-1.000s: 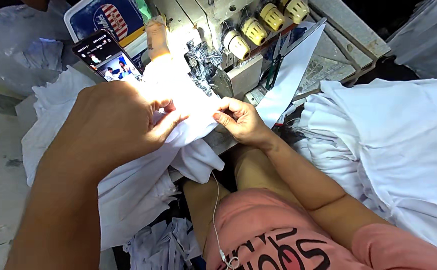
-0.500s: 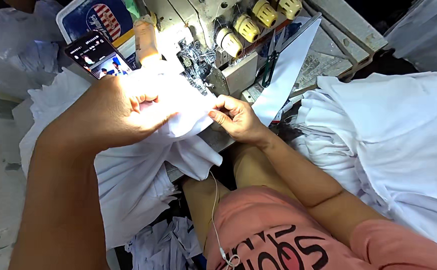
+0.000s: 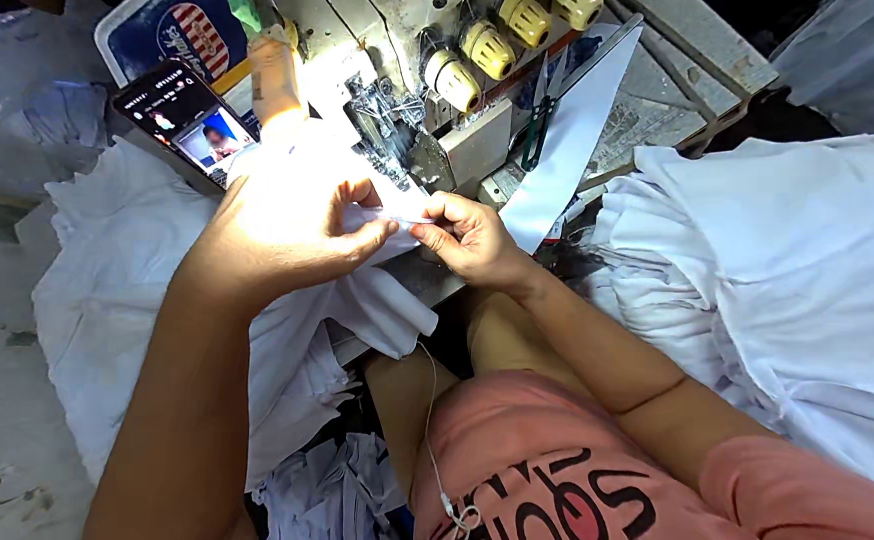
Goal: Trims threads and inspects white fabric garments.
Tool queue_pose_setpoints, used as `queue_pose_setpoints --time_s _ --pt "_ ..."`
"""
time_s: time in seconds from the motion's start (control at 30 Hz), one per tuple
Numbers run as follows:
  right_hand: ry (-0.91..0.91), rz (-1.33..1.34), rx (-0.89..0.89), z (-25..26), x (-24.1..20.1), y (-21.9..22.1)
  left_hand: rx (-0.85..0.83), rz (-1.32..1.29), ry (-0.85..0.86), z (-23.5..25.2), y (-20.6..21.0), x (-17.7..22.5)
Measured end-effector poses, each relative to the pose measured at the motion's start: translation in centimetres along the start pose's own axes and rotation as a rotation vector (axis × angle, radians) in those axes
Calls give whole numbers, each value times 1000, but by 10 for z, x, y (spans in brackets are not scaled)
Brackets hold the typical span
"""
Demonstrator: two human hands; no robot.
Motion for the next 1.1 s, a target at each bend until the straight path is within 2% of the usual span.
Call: queue_pose_setpoints --time_s 0.27,0.4,0.53,0.63,0.77,0.87,0.97,1.1 --pt "82 62 -18 14 1 0 53 58 2 4 2 -24" --pt "82 91 -19 13 3 -1 114 13 83 -9 -10 -33" --pt "56 77 -89 8 -1 -3 198 -35 155 -21 -14 -2" --pt "-65 28 -52 -1 -7 -5 228 2 196 -25 -1 24" --pt "-126 -38 5 -12 -4 -6 262 98 238 -19 15 17" --pt "-122 -47 35 -13 0 -6 186 159 196 -13 23 1" --pt "-118 -38 61 -6 6 -4 111 96 140 -11 35 -12" --pt "-148 -8 76 7 12 -4 148 9 73 -18 44 -19"
Point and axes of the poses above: each hand's wrist, its own z-axis towards the middle knuckle, its own y-axis out of the palm, x = y × z, the point moved 3 cm from there along z, towards the middle knuckle, and after that the axes turned 4 degrees about y, right-handed, at the moved point
